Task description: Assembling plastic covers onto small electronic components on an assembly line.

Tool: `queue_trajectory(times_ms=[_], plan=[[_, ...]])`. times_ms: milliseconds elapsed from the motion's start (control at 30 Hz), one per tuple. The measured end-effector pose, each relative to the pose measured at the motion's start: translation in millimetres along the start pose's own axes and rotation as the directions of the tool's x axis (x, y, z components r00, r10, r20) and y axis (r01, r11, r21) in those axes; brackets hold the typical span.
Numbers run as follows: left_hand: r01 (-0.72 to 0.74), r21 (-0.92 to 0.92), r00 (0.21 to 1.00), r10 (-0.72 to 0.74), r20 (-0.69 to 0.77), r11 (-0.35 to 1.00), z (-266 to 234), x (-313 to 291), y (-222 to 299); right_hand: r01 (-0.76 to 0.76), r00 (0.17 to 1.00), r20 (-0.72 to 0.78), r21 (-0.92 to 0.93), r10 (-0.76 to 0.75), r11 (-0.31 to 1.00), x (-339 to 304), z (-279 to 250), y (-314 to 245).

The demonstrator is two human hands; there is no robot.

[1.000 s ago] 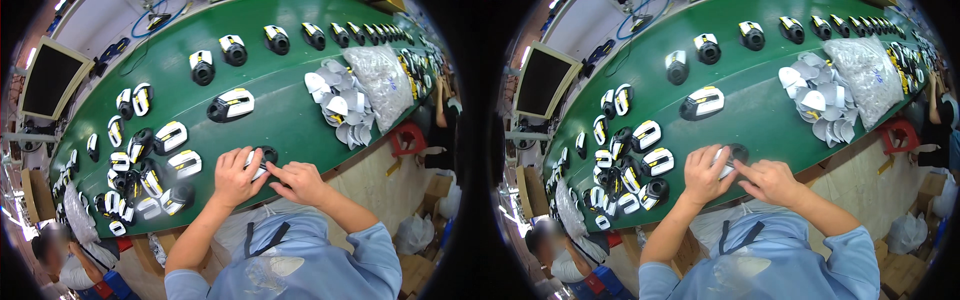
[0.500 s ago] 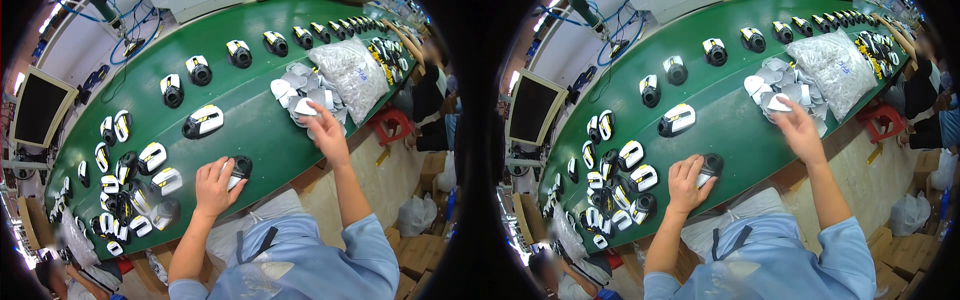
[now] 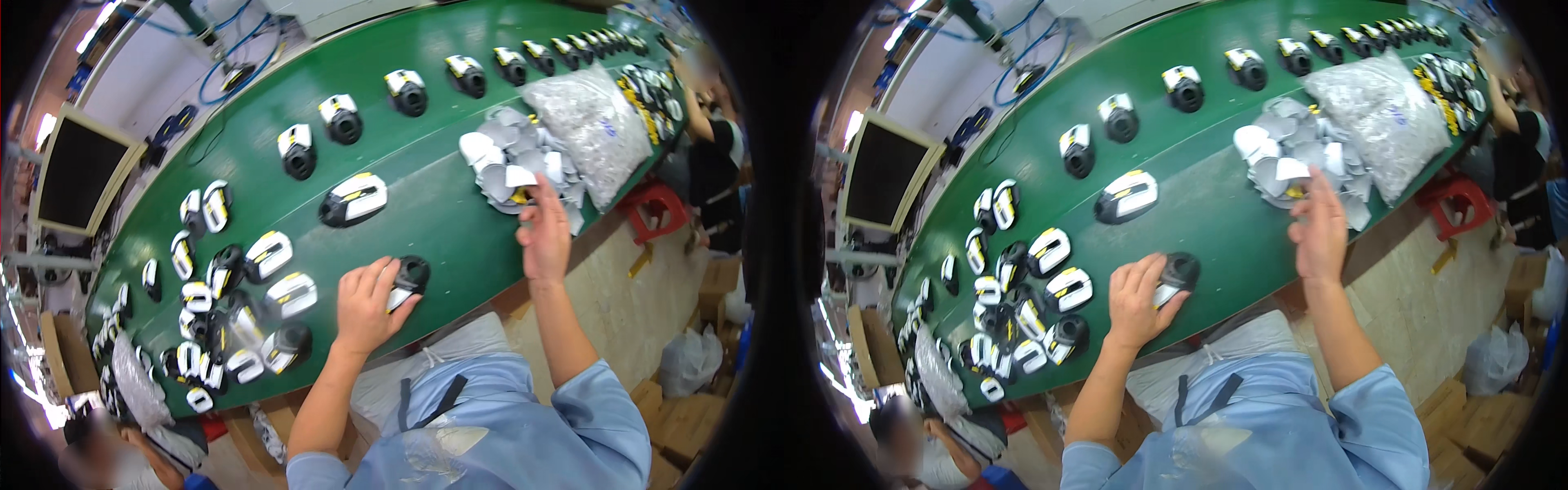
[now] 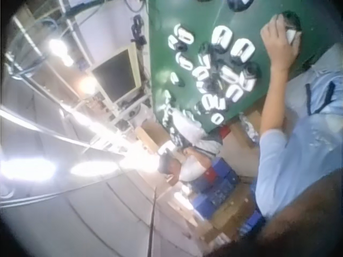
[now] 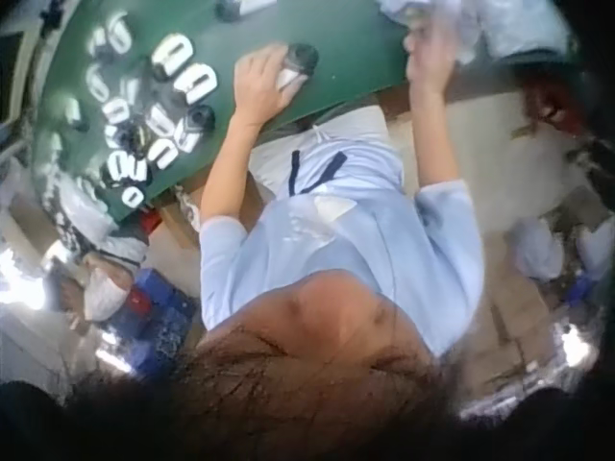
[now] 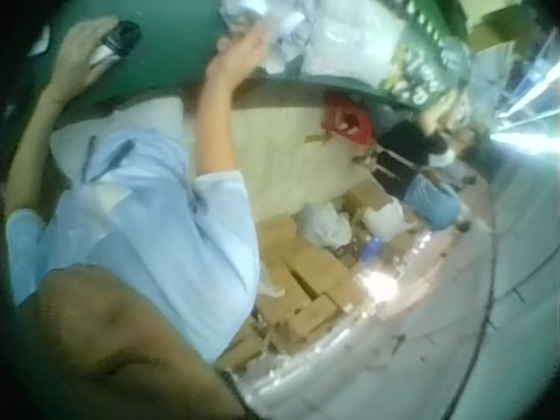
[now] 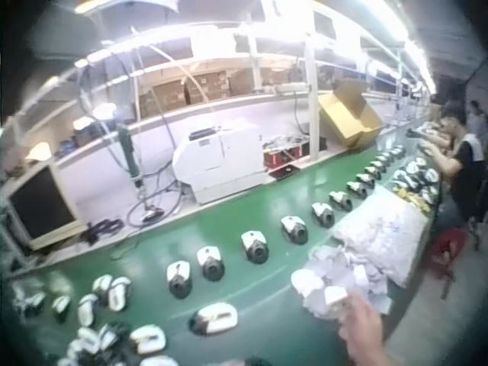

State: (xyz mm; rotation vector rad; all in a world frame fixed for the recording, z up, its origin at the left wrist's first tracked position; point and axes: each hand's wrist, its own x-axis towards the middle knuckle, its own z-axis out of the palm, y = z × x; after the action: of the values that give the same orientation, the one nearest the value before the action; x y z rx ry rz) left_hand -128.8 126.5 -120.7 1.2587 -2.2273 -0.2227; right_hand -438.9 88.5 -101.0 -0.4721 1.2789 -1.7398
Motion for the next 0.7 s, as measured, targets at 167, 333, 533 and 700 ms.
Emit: queue_trajectory(times_ms=[167, 333, 533, 700], plan=[[0.026, -0.08, 0.999, -0.028, -0.02, 0.996, 0, -4, -5, 0.108, 0.981, 0.162, -0.016, -0.104, 0.994, -5, 0, 15], [0.057, -0.174, 0.998, -0.052, 0.031, 0.983, -4, 2, -9, -0.097, 0.723, 0.631, -0.312, 0.282, 0.945, -41, 43, 19], [0.08, -0.23, 0.997, -0.075, 0.03, 0.97, -5, -2, -13, 0.879, 0.325, 0.945, -0.315, 0.032, 0.358, -30, 60, 17], [0.065, -0.253, 0.997, -0.053, 0.055, 0.965, -6, -2, -13, 0.852, 0.165, 0.976, -0.215, 0.145, 0.478, -10, 57, 26]])
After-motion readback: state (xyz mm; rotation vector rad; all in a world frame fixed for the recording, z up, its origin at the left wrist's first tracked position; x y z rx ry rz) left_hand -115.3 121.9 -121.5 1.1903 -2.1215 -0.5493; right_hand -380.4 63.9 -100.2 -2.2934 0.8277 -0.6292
